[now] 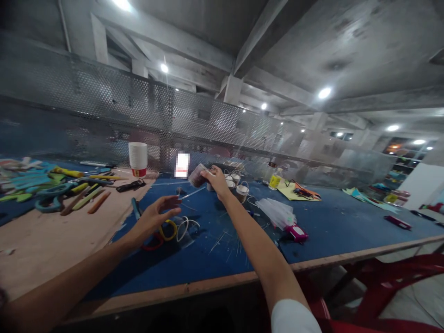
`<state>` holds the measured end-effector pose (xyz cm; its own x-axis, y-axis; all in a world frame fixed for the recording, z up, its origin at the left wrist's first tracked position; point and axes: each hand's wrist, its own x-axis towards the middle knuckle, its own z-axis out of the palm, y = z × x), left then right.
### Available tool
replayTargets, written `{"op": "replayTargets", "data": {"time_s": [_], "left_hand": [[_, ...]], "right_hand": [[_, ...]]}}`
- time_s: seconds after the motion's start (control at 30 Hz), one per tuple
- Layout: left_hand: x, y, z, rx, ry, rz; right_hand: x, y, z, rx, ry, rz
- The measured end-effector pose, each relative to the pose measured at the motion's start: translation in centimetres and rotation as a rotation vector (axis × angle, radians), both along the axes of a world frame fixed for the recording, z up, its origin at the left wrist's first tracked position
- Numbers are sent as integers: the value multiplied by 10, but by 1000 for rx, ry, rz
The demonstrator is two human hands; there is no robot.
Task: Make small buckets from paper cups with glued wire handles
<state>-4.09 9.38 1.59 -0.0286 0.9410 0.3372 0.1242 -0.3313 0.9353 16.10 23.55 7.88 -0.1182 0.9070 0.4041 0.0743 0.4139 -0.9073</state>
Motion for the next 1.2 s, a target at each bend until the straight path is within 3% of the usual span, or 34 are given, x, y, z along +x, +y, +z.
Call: {"op": "replayTargets", "data": {"time_s": [0.23,0.47,0.67,0.9,1.2], "left_hand": [[-3,-1,-1,-19,105,42],[2,-13,8,-90,169,23],[2,-15,5,-124,172,-35],[2,-13,2,-108,176,-56],[1,-10,2,-71,193,-3]], "right_hand": [[-25,64,-11,108,-323,-298],[-45,102,-23,134,-669,-384],[-52,105,-38,189,-886,-428],[-54,102,-51,232,-986,-484],[-49,82,-35,279,-975,-472]]}}
